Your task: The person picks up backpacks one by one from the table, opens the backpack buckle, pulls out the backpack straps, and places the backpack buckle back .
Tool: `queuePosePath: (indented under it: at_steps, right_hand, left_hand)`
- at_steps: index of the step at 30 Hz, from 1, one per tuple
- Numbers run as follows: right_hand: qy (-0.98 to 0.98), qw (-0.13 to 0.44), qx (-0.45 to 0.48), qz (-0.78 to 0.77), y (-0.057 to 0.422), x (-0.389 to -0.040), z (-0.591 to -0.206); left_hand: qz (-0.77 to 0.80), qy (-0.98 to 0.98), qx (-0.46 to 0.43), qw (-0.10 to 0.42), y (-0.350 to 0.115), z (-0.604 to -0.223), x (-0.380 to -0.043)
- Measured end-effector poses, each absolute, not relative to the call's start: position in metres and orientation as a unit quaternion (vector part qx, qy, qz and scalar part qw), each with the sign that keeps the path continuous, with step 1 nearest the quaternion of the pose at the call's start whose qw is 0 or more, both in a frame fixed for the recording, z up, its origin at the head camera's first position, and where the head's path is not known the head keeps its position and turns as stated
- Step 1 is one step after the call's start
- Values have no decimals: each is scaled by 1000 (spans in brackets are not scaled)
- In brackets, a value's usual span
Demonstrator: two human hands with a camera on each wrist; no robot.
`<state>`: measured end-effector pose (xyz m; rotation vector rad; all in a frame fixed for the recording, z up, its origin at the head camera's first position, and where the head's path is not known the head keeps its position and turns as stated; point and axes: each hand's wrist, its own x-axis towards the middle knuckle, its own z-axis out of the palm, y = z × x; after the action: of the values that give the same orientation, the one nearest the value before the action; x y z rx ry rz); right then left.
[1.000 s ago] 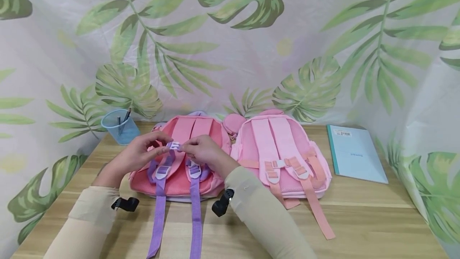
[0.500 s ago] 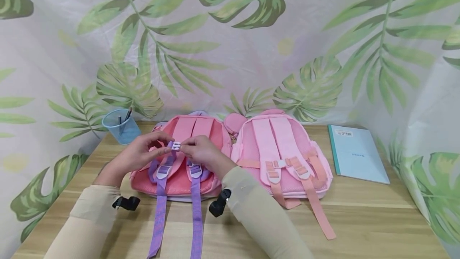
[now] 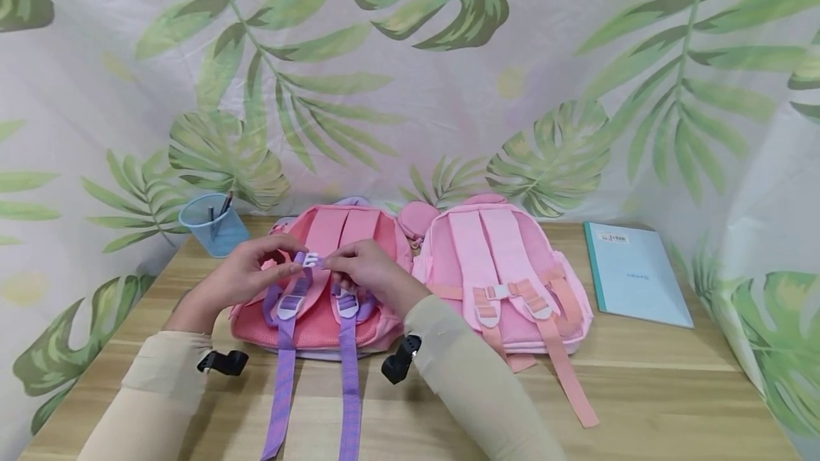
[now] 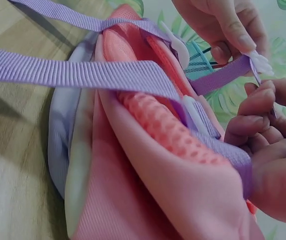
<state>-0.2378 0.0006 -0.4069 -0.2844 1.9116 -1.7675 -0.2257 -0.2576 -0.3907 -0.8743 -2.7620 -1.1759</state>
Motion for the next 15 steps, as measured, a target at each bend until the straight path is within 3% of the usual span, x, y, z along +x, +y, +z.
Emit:
queuePosePath:
  at_steps: [15]
  right_hand:
    - [694,252,-110,-665,-1,-237,-410]
  left_hand:
    - [-376,-884,-279,-3,-255,-392,-226]
